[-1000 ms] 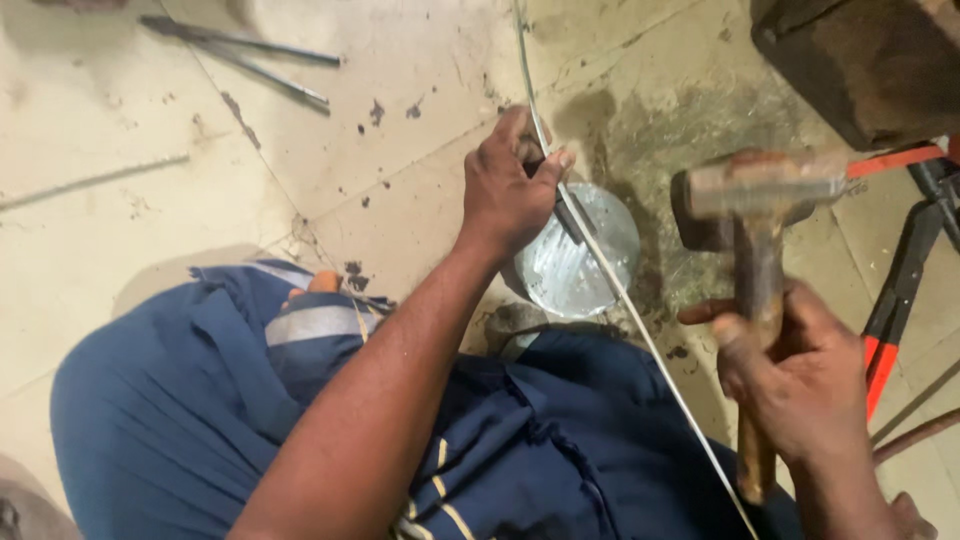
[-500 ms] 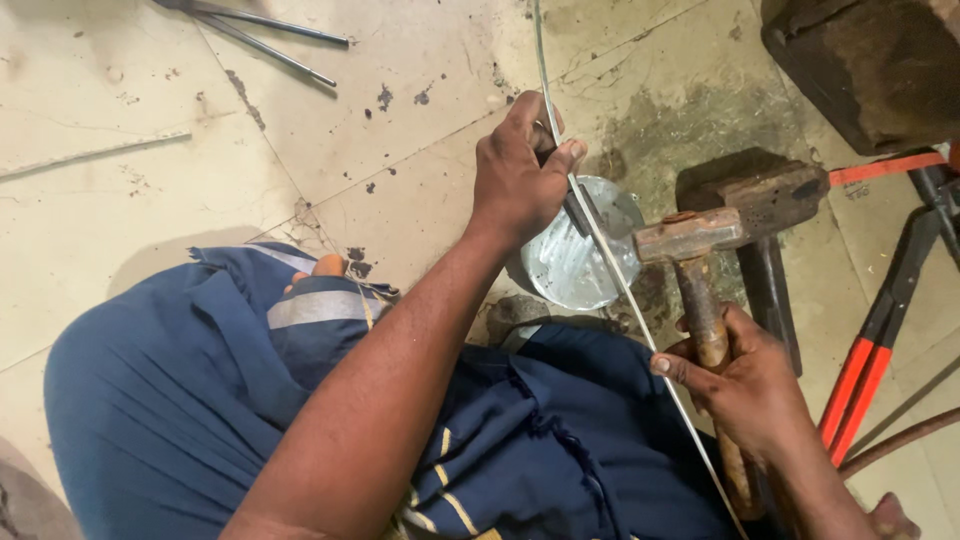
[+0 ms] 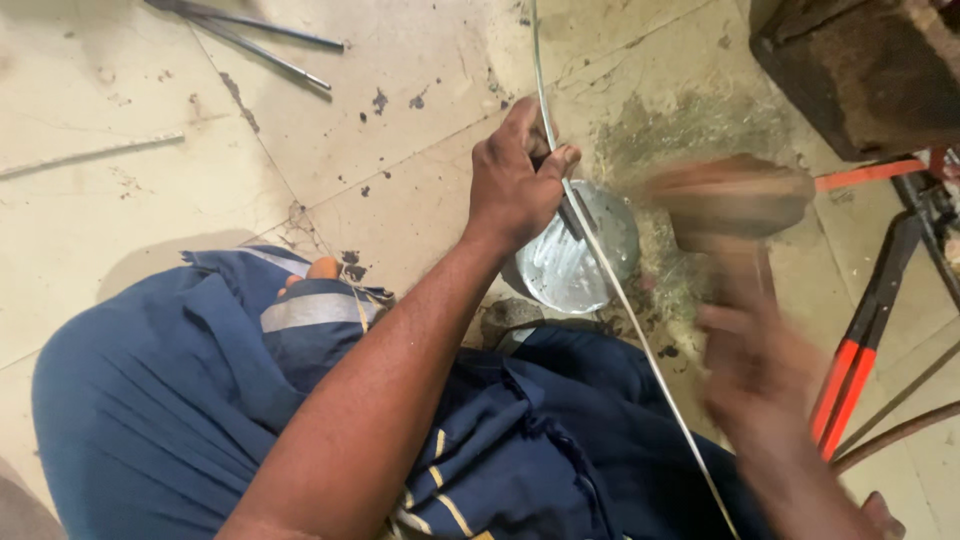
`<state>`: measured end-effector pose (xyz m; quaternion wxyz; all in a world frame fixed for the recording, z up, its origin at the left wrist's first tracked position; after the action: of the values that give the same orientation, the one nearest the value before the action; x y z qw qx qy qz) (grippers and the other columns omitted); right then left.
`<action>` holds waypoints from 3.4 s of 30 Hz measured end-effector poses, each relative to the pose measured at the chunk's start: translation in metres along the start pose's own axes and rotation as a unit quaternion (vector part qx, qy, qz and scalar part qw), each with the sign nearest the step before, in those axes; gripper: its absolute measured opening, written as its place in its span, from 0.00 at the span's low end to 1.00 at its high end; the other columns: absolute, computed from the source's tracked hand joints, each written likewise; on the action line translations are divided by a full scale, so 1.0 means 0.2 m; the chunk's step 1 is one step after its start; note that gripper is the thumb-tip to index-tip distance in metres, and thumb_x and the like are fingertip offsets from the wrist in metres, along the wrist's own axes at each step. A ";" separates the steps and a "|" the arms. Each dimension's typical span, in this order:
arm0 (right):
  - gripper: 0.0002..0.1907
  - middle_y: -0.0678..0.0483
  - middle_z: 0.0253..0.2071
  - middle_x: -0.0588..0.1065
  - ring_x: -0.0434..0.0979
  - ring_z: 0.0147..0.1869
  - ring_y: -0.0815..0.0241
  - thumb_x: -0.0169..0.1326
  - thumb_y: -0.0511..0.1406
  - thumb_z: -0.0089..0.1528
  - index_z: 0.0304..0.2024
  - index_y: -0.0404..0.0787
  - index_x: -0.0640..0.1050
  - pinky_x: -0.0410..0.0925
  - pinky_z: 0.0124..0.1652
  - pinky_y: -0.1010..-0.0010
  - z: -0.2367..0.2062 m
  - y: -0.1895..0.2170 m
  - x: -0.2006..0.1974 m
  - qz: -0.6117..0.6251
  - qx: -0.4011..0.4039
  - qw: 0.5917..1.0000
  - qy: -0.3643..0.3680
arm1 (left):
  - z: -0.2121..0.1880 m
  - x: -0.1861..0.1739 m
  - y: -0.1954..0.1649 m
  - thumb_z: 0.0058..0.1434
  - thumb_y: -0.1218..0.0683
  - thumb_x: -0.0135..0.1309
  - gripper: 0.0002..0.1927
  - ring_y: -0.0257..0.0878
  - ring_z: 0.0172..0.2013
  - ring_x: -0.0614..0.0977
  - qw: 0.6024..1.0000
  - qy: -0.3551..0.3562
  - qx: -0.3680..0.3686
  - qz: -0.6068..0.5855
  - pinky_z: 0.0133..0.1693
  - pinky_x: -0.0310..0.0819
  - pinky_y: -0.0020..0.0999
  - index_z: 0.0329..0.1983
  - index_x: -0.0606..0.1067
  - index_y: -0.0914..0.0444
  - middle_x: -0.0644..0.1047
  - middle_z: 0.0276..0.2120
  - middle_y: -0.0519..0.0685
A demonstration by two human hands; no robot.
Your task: The person sits on the floor and repeatedly hammers a long, thin metal rod placed on a cylindrical metal block. They adjust the rod's position frequently and inspect it between strikes.
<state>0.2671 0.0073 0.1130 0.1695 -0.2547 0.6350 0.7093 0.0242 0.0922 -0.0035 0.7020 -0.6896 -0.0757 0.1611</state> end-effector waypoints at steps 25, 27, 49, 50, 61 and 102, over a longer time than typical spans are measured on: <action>0.28 0.50 0.27 0.78 0.73 0.25 0.69 0.56 0.33 0.66 0.70 0.45 0.70 0.69 0.29 0.72 0.07 0.15 0.15 -0.213 -0.081 0.969 0.096 | 0.00 0.02 0.07 0.61 0.56 0.65 0.17 0.49 0.26 0.82 0.997 0.016 -0.027 0.073 0.35 0.78 0.41 0.43 0.70 0.67 0.79 0.23 0.54; 0.27 0.52 0.27 0.80 0.75 0.26 0.70 0.56 0.32 0.67 0.69 0.46 0.72 0.70 0.30 0.72 0.06 0.03 0.08 -0.196 0.003 0.978 0.070 | 0.00 -0.01 0.03 0.57 0.57 0.66 0.16 0.47 0.26 0.83 0.998 -0.018 0.025 0.058 0.34 0.78 0.40 0.40 0.71 0.64 0.79 0.24 0.52; 0.23 0.48 0.33 0.81 0.75 0.31 0.65 0.64 0.27 0.55 0.53 0.34 0.77 0.67 0.28 0.72 -0.08 -0.35 -0.13 -0.032 0.332 0.939 0.090 | 0.03 0.07 0.08 0.62 0.61 0.60 0.17 0.32 0.33 0.81 0.969 0.139 -0.119 -0.165 0.36 0.78 0.29 0.51 0.68 0.63 0.81 0.29 0.45; 0.23 0.48 0.33 0.81 0.76 0.32 0.65 0.64 0.27 0.55 0.53 0.34 0.77 0.69 0.30 0.73 -0.06 -0.33 -0.12 -0.027 0.320 0.943 0.088 | 0.03 0.08 0.08 0.61 0.62 0.60 0.17 0.32 0.33 0.81 0.963 0.158 -0.112 -0.186 0.37 0.78 0.29 0.50 0.68 0.63 0.81 0.30 0.46; 0.24 0.48 0.34 0.82 0.79 0.34 0.64 0.64 0.26 0.55 0.54 0.37 0.76 0.72 0.33 0.70 0.00 -0.18 -0.07 -0.053 0.343 0.936 0.064 | 0.04 0.08 0.11 0.60 0.62 0.61 0.09 0.32 0.32 0.82 0.973 0.124 -0.135 -0.140 0.36 0.77 0.29 0.39 0.72 0.64 0.82 0.30 0.48; 0.29 0.43 0.41 0.82 0.84 0.38 0.57 0.58 0.29 0.66 0.70 0.42 0.69 0.78 0.38 0.68 0.04 0.07 0.19 -0.240 -0.147 0.955 0.099 | 0.04 0.02 0.01 0.55 0.58 0.64 0.10 0.35 0.33 0.86 0.989 0.070 -0.127 -0.009 0.38 0.79 0.32 0.37 0.75 0.62 0.84 0.29 0.48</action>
<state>0.2274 0.0110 0.1030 0.2317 -0.4902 0.4573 0.7049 0.0253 0.1000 -0.0047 0.6134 -0.7822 -0.0525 0.0953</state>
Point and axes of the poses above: each hand's wrist, its own z-axis towards the middle knuckle, its own x-axis out of the palm, y = z × x, the point moved 5 cm from there along z, towards the middle knuckle
